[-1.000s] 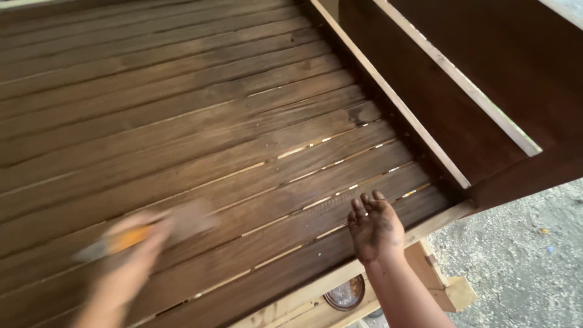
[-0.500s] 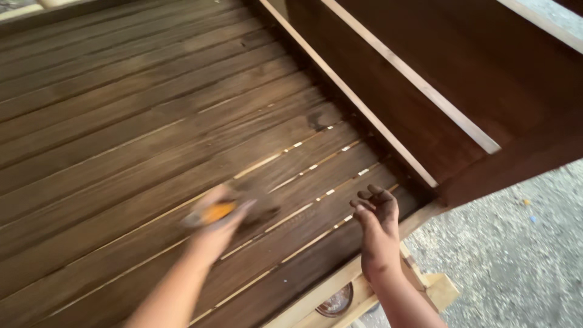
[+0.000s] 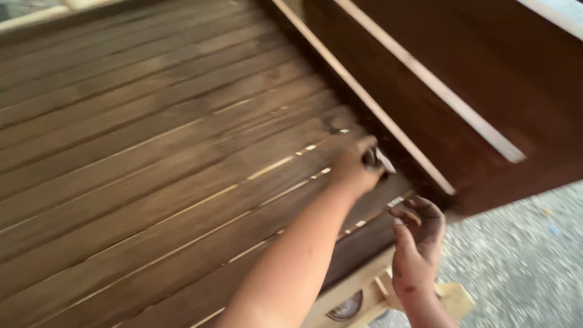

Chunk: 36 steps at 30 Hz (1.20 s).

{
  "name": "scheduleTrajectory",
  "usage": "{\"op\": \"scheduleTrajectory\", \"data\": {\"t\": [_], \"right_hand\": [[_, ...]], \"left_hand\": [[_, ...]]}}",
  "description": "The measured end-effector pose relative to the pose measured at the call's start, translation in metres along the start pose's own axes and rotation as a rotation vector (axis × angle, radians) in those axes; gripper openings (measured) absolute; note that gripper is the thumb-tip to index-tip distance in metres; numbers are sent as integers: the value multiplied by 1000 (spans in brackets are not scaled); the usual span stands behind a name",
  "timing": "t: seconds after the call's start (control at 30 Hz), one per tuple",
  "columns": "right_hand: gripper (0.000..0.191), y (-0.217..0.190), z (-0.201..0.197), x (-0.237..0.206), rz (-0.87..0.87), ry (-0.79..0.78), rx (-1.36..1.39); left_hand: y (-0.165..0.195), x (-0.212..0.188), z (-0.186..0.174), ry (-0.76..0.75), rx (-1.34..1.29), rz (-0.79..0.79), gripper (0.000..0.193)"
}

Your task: The person applies a brown wood stain to a wooden slatted surface using a brush. They repeatedly dip the brush into a paint can and spread the stain across the planks and edges of the furniture.

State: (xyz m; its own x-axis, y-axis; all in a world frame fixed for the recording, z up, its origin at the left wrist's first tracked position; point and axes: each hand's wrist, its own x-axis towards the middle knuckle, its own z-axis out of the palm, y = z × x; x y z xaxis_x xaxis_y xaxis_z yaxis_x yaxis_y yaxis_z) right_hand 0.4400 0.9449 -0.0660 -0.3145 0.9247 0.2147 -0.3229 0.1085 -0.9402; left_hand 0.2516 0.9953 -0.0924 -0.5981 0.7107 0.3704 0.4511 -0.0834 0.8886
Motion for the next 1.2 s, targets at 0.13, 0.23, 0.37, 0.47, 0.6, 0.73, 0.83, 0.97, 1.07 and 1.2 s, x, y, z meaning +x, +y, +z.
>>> {"op": "scheduleTrajectory", "data": {"t": [0.13, 0.23, 0.37, 0.47, 0.6, 0.73, 0.83, 0.97, 1.07, 1.2], "right_hand": [[54, 4, 58, -15, -125, -67, 54], [53, 4, 114, -31, -137, -153, 48], [50, -3, 198, -72, -69, -280, 151], [47, -3, 257, -113, -104, -402, 219], [48, 1, 324, -168, -6, -475, 230], [44, 6, 379, -219, 70, -550, 296], [46, 15, 415, -248, 100, -607, 338], [45, 23, 451, -281, 101, -675, 360], [44, 21, 468, -296, 104, -701, 378], [44, 20, 477, -301, 74, -685, 305]], "left_hand": [[36, -39, -101, -166, 197, -189, 25], [42, -77, -181, -140, 257, -276, 18], [44, -132, -289, -139, 279, -501, 16], [41, -181, -370, -55, 286, -569, 17], [21, -265, -498, 120, -58, -462, 21], [15, -366, -649, 261, 344, -399, 19], [33, -439, -751, 529, 227, -846, 17], [79, -506, -851, 749, 425, -916, 13], [101, -532, -880, 821, 768, -714, 36], [94, -528, -877, 789, 1104, -870, 29]]}}
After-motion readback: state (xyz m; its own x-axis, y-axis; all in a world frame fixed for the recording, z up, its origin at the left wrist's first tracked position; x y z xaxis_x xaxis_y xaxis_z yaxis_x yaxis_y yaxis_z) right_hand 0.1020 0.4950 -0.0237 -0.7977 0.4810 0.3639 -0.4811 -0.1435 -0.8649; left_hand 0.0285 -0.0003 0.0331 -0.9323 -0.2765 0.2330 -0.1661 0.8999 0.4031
